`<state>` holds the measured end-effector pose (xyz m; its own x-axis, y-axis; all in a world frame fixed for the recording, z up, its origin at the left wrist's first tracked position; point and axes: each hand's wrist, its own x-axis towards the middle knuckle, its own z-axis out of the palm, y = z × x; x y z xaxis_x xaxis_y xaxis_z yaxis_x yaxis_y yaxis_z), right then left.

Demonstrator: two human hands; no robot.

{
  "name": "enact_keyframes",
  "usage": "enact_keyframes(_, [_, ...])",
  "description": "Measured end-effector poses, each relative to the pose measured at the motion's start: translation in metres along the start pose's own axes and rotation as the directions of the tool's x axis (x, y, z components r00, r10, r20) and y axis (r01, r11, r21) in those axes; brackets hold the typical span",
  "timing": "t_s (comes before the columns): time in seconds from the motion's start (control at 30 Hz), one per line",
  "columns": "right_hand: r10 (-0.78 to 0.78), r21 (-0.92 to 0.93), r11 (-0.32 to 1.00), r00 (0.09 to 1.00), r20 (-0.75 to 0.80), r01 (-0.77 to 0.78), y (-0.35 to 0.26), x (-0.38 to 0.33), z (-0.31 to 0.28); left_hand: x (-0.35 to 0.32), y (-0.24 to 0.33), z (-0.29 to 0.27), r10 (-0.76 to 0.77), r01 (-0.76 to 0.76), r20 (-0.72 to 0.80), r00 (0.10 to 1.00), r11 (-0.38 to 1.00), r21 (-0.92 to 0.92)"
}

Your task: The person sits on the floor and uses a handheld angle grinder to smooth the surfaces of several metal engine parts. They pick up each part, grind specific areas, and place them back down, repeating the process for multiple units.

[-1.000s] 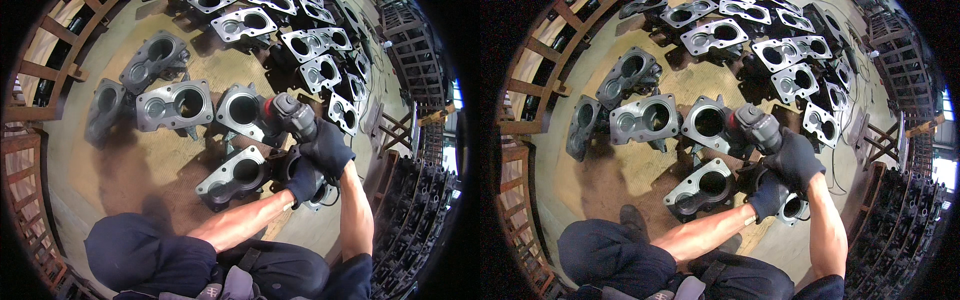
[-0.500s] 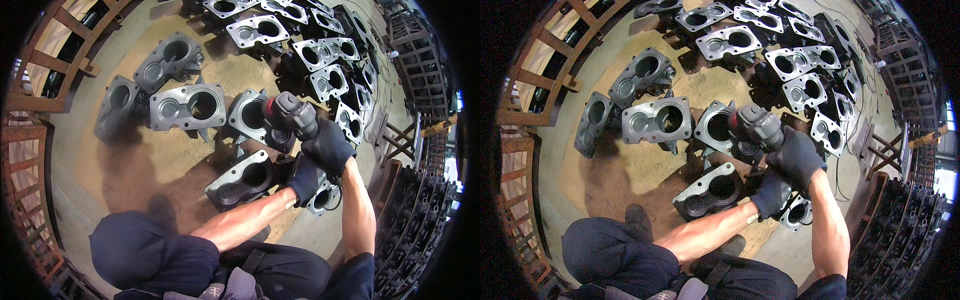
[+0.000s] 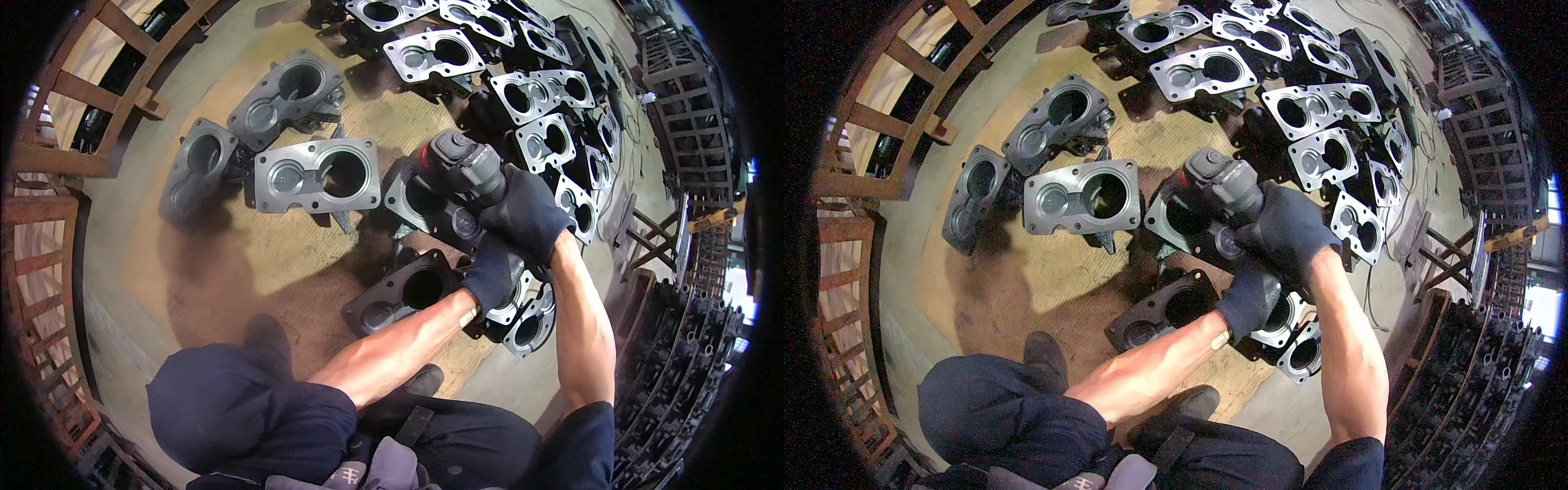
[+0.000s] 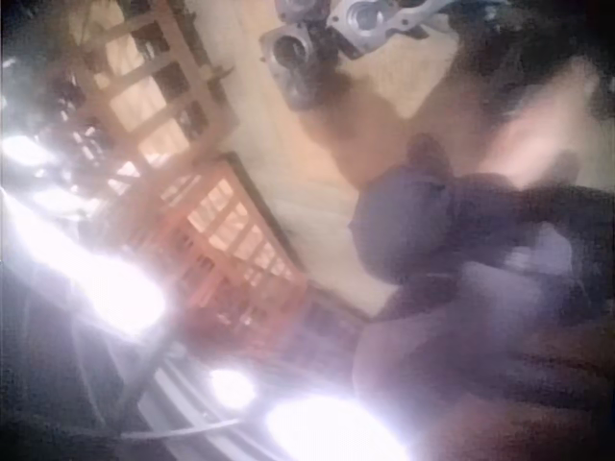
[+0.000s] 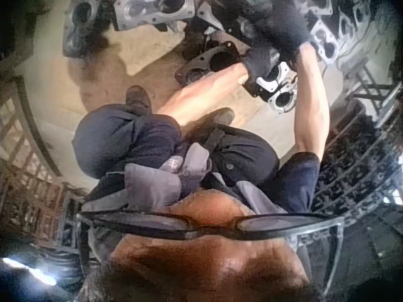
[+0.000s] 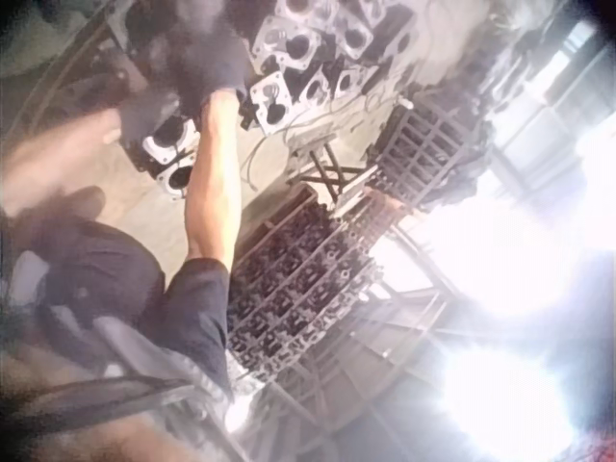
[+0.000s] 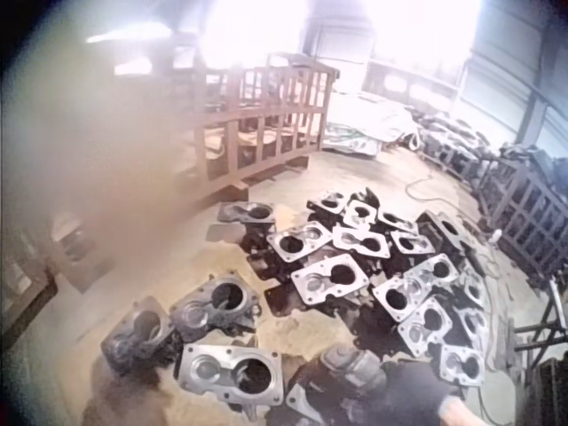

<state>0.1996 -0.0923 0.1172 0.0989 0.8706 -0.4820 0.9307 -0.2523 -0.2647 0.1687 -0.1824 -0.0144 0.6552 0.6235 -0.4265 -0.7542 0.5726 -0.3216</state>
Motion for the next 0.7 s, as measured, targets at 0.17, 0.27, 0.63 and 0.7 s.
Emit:
enact_keyframes(0.17, [-0.083,-0.041,0.996,0.997,-0.009,0.082,-0.005,-0.003,0.007,-0.030,0.001,0.036,-0.070,0.063,-0.163,0.984,0.997,-0.051])
enact_keyframes(0.27, [-0.003,-0.046,0.999,1.000,0.007,0.004,-0.002,0.005,-0.001,-0.025,0.002,0.037,-0.105,0.084,-0.192,0.976,0.990,-0.113])
enact_keyframes(0.63, [0.026,-0.088,0.996,0.999,-0.025,-0.028,-0.002,-0.001,-0.010,-0.010,-0.013,0.016,-0.083,0.081,0.023,0.996,0.993,0.084])
enact_keyframes(0.7, [-0.037,-0.046,0.998,0.999,-0.014,0.036,-0.007,0.008,0.002,-0.007,-0.002,-0.009,0.000,-0.017,0.089,0.996,0.982,0.188])
